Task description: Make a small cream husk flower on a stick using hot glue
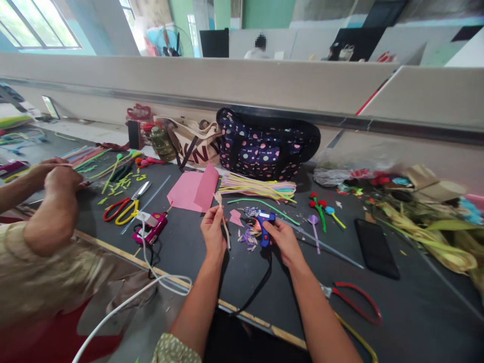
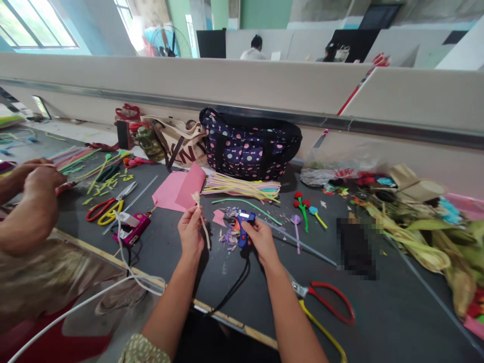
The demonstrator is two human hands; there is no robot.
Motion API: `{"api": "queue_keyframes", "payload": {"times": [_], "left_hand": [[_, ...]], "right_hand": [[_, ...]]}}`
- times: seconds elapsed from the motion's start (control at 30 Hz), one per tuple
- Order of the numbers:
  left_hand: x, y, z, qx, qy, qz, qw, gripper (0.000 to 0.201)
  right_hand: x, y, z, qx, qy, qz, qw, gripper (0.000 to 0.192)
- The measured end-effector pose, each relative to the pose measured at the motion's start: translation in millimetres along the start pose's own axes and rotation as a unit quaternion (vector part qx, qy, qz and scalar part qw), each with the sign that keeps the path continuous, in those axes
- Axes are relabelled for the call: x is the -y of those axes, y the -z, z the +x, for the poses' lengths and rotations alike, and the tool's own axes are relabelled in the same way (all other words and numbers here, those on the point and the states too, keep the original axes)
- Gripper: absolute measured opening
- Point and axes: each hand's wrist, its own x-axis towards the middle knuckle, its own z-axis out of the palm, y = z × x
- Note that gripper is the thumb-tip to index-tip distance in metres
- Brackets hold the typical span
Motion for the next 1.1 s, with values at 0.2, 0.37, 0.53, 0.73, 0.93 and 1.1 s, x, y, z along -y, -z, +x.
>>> {"api": "queue_keyframes", "payload": {"times": [0.2,0.37,0.53,0.73,0.93,1.1], "left_hand": [[1,-1.1,1,-0.023,-0.024,0.011,0.999,0.031],[4,-0.9,1,-0.012,-0.042,0.015,0.999,0.030],[5,0.3,1,-0.002,-0.037,0.013,0.999,0.029],[4,-1.1,1,0.003,-0.038,0.009,0.999,0.030],[6,-1.0,1,0.011,-0.033,0.004,0.999,0.029],[5,-2.9,0,0.007,-0.032,0.017,0.999,0.031]], "right_hand": [[-4,-23,-11,-0.037,0.028,0.008,0.999,0.048],[-17,-37,-26,-0.065,-0.026,0.042,0.997,0.053],[-24,-41,-28,-0.090,-0.045,0.054,0.993,0.059],[-19,-40,-20,-0.076,-0.034,0.005,0.997,0.052],[-24,-32,-12,-0.070,-0.034,-0.023,0.997,0.048],[-24,-18,-11,-0.051,-0.047,-0.056,0.996,0.052]]}}
